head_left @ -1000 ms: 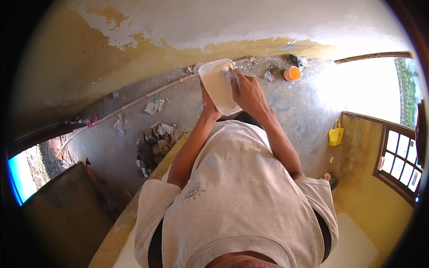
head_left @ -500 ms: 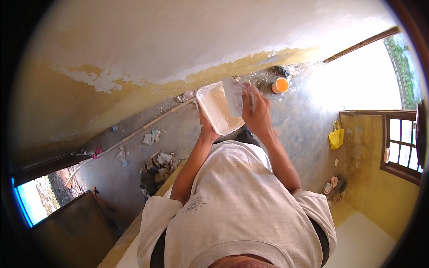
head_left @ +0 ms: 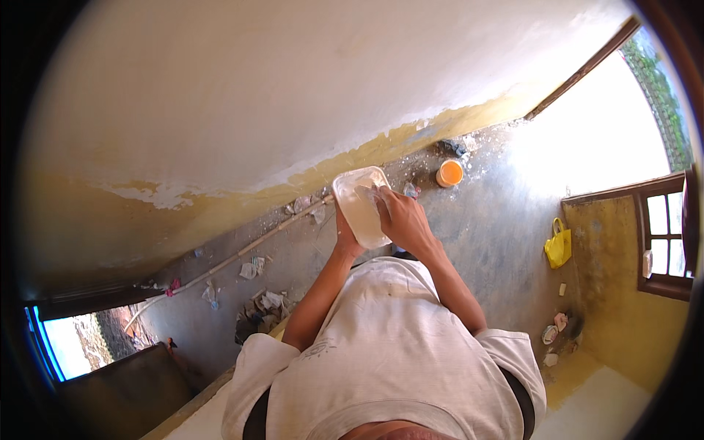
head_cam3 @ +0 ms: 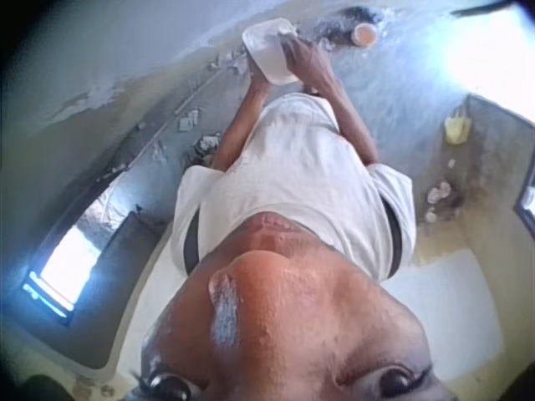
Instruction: The person applies plaster to a wall using a putty knife, scooping the material from a small plastic container.
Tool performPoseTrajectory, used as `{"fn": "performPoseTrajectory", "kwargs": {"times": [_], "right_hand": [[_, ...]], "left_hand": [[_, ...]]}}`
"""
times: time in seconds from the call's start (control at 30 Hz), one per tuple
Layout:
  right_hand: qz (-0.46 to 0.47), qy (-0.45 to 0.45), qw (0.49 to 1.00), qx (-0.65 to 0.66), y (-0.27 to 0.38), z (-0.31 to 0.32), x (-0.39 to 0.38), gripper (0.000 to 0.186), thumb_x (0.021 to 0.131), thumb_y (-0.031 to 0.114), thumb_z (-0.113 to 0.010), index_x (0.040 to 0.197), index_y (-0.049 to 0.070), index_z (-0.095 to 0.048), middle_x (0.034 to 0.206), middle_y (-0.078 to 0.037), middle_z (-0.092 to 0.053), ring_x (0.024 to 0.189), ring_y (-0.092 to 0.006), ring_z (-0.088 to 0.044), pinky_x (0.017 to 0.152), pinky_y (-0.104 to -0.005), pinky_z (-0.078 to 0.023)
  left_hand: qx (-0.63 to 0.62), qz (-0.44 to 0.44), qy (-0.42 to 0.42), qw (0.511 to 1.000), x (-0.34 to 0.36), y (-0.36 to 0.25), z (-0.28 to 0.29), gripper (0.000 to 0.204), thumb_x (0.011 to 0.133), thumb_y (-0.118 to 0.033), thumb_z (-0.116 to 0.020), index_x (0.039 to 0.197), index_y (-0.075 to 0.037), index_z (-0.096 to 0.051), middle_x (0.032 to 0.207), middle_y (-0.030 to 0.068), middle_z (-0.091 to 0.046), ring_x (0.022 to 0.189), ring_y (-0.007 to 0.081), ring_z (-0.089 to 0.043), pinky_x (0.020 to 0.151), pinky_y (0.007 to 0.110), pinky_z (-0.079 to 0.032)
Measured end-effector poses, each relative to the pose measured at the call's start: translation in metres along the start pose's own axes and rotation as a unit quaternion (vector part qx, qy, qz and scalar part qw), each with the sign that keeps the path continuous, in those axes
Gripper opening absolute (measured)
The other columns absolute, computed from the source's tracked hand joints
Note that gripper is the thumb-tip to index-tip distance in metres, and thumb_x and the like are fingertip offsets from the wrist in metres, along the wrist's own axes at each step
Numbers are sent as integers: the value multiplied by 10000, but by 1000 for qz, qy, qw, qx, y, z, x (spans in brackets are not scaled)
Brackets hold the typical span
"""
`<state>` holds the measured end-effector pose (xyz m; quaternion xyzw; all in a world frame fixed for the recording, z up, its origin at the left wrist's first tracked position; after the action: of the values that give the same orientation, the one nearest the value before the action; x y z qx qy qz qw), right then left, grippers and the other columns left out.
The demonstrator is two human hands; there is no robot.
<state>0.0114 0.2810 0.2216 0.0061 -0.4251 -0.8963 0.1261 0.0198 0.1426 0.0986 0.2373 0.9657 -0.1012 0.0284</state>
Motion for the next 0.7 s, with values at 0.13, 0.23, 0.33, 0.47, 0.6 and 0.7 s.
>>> {"fn": "performPoseTrajectory", "kwargs": {"times": [0.13, 0.23, 0.33, 0.47, 0.6, 0.7], "right_hand": [[22, -153, 985, 73, -10, 55, -5, 190, 944, 86, -535, 1097, -12, -594, 912, -253, -661, 822, -443, -642, 706, -508, -508], [15, -180, 977, 114, -40, 60, -1, 199, 946, 91, -534, 1102, -18, -596, 904, -252, -661, 830, -447, -644, 712, -499, -512], [50, -41, 998, -12, -60, 68, 13, 168, 927, 12, -549, 1075, -34, -612, 821, -257, -638, 739, -426, -642, 672, -418, -509], [12, -165, 982, 93, -48, 111, 15, 216, 944, 100, -528, 1111, -18, -596, 944, -258, -661, 847, -455, -637, 755, -499, -513], [27, -19, 999, 9, -80, 82, 21, 238, 953, 115, -515, 1157, 29, -602, 908, -267, -657, 833, -457, -641, 740, -518, -504], [4, -43, 997, 60, -76, 86, 30, 253, 951, 125, -519, 1164, 27, -614, 895, -275, -656, 838, -465, -634, 740, -507, -507]], "left_hand": [[41, -80, -6, 996, 31, 33, -37, 621, 1000, -577, -356, 1455, -159, -418, 1428, 81, -510, 1303, 278, -501, 1099, 475, -413], [38, -77, 5, 996, 52, 48, -42, 622, 1004, -574, -346, 1460, -157, -412, 1432, 91, -505, 1314, 282, -493, 1104, 474, -409], [35, -17, -16, 999, 70, 60, -38, 658, 998, -602, -328, 1473, -152, -396, 1437, 96, -498, 1304, 288, -503, 1101, 479, -416], [43, -48, -41, 997, 86, 70, -61, 691, 987, -637, -318, 1474, -152, -390, 1436, 91, -493, 1307, 280, -501, 1109, 478, -410], [40, -55, -12, 998, 90, 64, -58, 680, 994, -620, -317, 1482, -150, -379, 1460, 93, -470, 1327, 278, -483, 1109, 475, -411], [121, -69, -55, 989, 95, 52, -52, 684, 999, -610, -312, 1500, -146, -350, 1476, 94, -451, 1344, 278, -466, 1108, 475, -410]]}}
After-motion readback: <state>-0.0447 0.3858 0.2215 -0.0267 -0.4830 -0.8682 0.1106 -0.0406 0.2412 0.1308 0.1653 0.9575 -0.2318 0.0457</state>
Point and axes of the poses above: each hand's wrist, its own x-axis towards the middle knuckle, its own z-axis out of the back of the hand, y = z × x, the point moved 2 cm from there along x, towards the middle knuckle
